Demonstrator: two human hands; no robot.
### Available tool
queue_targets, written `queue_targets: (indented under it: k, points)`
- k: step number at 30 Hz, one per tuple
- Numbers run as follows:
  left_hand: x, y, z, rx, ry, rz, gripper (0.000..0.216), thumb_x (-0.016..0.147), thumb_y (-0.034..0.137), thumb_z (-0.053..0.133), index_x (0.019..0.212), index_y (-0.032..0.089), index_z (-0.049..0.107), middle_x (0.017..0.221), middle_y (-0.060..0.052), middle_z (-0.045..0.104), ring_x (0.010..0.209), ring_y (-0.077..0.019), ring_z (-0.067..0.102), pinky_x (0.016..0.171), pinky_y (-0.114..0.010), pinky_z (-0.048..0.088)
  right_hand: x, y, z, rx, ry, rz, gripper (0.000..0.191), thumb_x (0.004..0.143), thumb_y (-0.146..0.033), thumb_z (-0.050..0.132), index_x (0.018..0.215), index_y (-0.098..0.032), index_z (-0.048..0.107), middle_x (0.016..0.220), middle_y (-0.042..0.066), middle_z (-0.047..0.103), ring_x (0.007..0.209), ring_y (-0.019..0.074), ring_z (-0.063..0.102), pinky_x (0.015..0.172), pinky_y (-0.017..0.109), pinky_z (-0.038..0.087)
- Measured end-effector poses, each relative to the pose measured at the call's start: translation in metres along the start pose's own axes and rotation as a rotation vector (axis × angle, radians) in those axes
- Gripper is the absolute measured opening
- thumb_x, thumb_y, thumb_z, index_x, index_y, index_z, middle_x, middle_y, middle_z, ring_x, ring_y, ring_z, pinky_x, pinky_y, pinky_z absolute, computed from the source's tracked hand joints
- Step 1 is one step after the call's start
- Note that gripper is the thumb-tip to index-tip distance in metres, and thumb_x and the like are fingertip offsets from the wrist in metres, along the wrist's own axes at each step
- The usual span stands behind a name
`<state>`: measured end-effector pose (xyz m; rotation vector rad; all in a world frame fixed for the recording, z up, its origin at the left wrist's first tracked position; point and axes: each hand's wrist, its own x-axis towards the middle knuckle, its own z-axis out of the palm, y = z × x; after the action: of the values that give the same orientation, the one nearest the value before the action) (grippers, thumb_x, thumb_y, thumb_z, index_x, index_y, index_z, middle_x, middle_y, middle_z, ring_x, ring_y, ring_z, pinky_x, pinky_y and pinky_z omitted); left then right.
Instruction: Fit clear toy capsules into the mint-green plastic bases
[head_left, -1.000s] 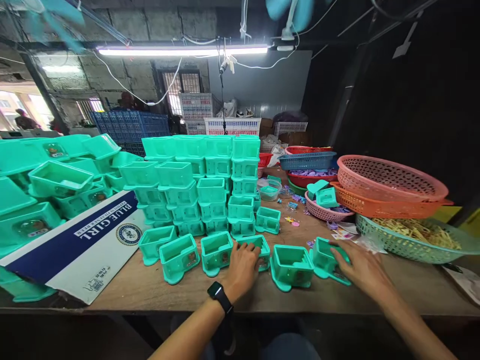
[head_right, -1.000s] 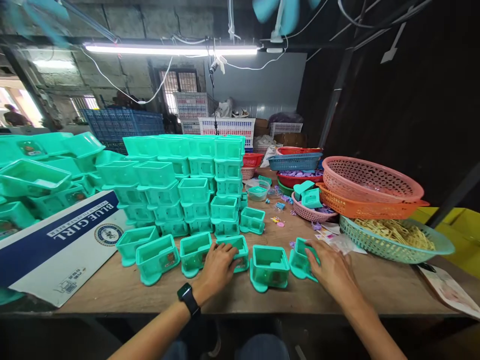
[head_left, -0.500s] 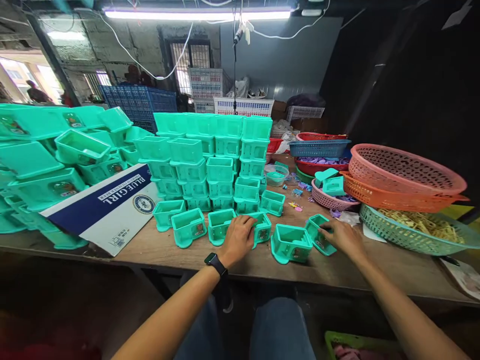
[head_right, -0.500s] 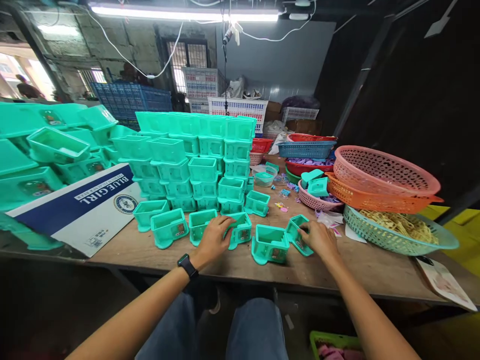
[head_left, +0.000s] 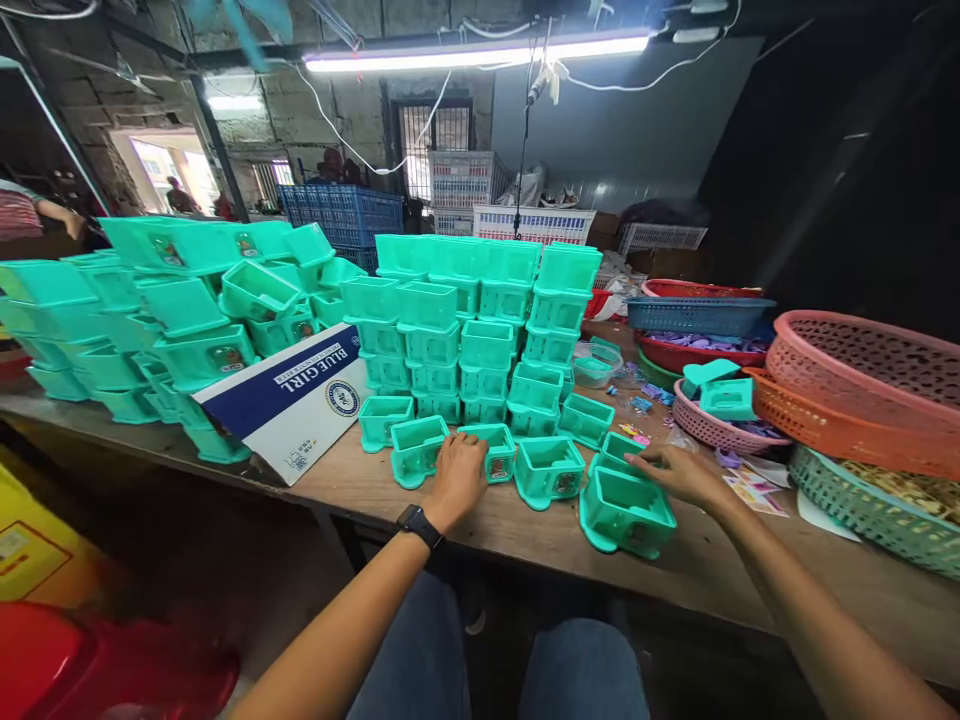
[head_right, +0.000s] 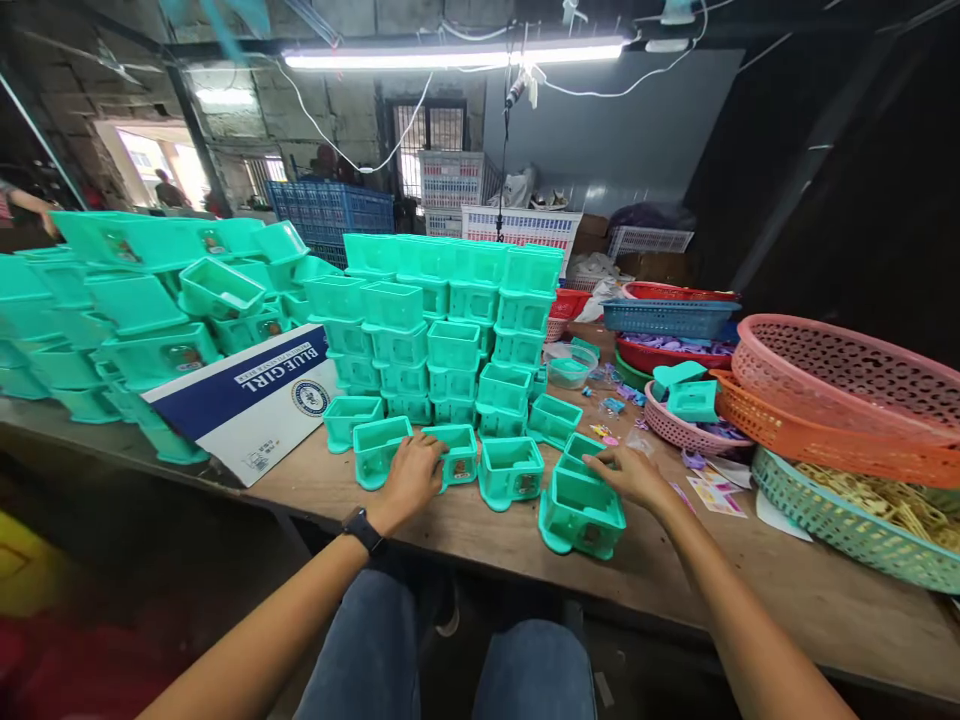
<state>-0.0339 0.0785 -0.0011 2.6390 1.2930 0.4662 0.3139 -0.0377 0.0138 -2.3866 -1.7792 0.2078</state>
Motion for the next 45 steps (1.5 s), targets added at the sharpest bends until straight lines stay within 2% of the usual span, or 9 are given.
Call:
queue_targets:
  k: [3, 6, 10, 20, 25, 29, 33, 40, 45]
  points:
    - [0.007, 0.012, 0.0, 0.012, -0.039, -0.021, 0.017, 0.101, 0.031, 0.068, 0.105, 0.015, 0.071, 0.117, -0.008, 0.073, 0.119, -0.0256, 0.066, 0.11, -0.052, 0.051, -0.01, -0.002, 0.0, -0.002, 0.022, -0.042, 0.041, 0.09, -0.057, 0.064, 0.104, -0.023, 0.082, 0.114, 0.006, 0.082, 0.107, 0.0315, 0.074, 0.089, 0.038, 0.055]
    - [0.012, 0.024, -0.002, 0.007, -0.049, -0.062, 0.02, 0.102, 0.034, 0.068, 0.107, 0.015, 0.071, 0.117, -0.008, 0.073, 0.113, -0.0245, 0.069, 0.105, -0.049, 0.056, -0.018, -0.004, 0.003, -0.063, 0.054, -0.042, 0.037, 0.083, -0.044, 0.07, 0.113, -0.025, 0.08, 0.125, 0.009, 0.079, 0.117, 0.036, 0.072, 0.094, 0.046, 0.054]
    - [0.014, 0.036, -0.001, -0.016, -0.042, -0.12, 0.021, 0.103, 0.034, 0.068, 0.112, 0.015, 0.07, 0.118, -0.008, 0.072, 0.11, -0.0239, 0.071, 0.1, -0.047, 0.06, -0.022, -0.009, 0.013, -0.15, 0.11, -0.023, 0.033, 0.086, -0.031, 0.061, 0.113, -0.025, 0.079, 0.127, 0.012, 0.078, 0.12, 0.0395, 0.07, 0.092, 0.052, 0.052]
    - [0.013, 0.059, 0.01, -0.094, 0.029, -0.083, 0.027, 0.106, 0.027, 0.061, 0.13, 0.016, 0.063, 0.125, -0.009, 0.07, 0.11, -0.0236, 0.07, 0.096, -0.044, 0.061, -0.024, -0.007, 0.025, -0.214, 0.218, -0.034, 0.026, 0.09, -0.031, 0.064, 0.109, -0.023, 0.081, 0.108, 0.014, 0.081, 0.106, 0.0392, 0.074, 0.089, 0.049, 0.052]
    - [0.011, 0.056, 0.006, -0.059, 0.025, -0.028, 0.021, 0.105, 0.02, 0.06, 0.125, 0.016, 0.065, 0.127, -0.009, 0.069, 0.112, -0.0234, 0.069, 0.099, -0.045, 0.06, -0.036, -0.012, 0.026, -0.182, 0.273, -0.159, 0.039, 0.096, -0.038, 0.06, 0.133, -0.029, 0.073, 0.137, 0.014, 0.071, 0.119, 0.0383, 0.07, 0.094, 0.054, 0.054]
    - [0.02, 0.047, -0.004, -0.01, 0.003, 0.051, 0.02, 0.104, 0.018, 0.06, 0.123, 0.017, 0.066, 0.128, -0.009, 0.068, 0.119, -0.0247, 0.065, 0.104, -0.047, 0.056, -0.055, -0.026, 0.034, -0.173, 0.225, -0.306, 0.031, 0.101, -0.038, 0.054, 0.119, -0.037, 0.079, 0.122, 0.006, 0.079, 0.12, 0.0355, 0.07, 0.1, 0.055, 0.052]
    - [0.032, 0.037, -0.011, 0.03, -0.071, 0.126, 0.019, 0.101, 0.023, 0.067, 0.119, 0.016, 0.068, 0.126, -0.009, 0.067, 0.117, -0.0253, 0.065, 0.103, -0.047, 0.056, -0.072, -0.036, 0.041, -0.194, 0.201, -0.331, 0.032, 0.097, -0.035, 0.057, 0.121, -0.031, 0.078, 0.111, 0.011, 0.081, 0.112, 0.0372, 0.073, 0.096, 0.053, 0.054]
    - [0.036, 0.024, -0.006, 0.066, -0.144, 0.097, 0.024, 0.102, 0.031, 0.068, 0.121, 0.015, 0.067, 0.117, -0.007, 0.071, 0.105, -0.0233, 0.07, 0.096, -0.045, 0.061, -0.073, -0.047, 0.036, -0.181, 0.119, -0.143, 0.051, 0.098, -0.033, 0.047, 0.146, -0.028, 0.064, 0.09, 0.01, 0.081, 0.08, 0.0314, 0.077, 0.064, 0.035, 0.051]
    - [0.031, 0.023, -0.007, 0.067, -0.124, 0.113, 0.024, 0.104, 0.027, 0.064, 0.125, 0.016, 0.064, 0.115, -0.007, 0.07, 0.105, -0.0232, 0.07, 0.094, -0.044, 0.06, -0.063, -0.055, 0.026, -0.08, -0.002, -0.1, 0.05, 0.096, -0.021, 0.039, 0.128, -0.024, 0.077, 0.103, 0.011, 0.083, 0.096, 0.0281, 0.079, 0.079, 0.034, 0.056]
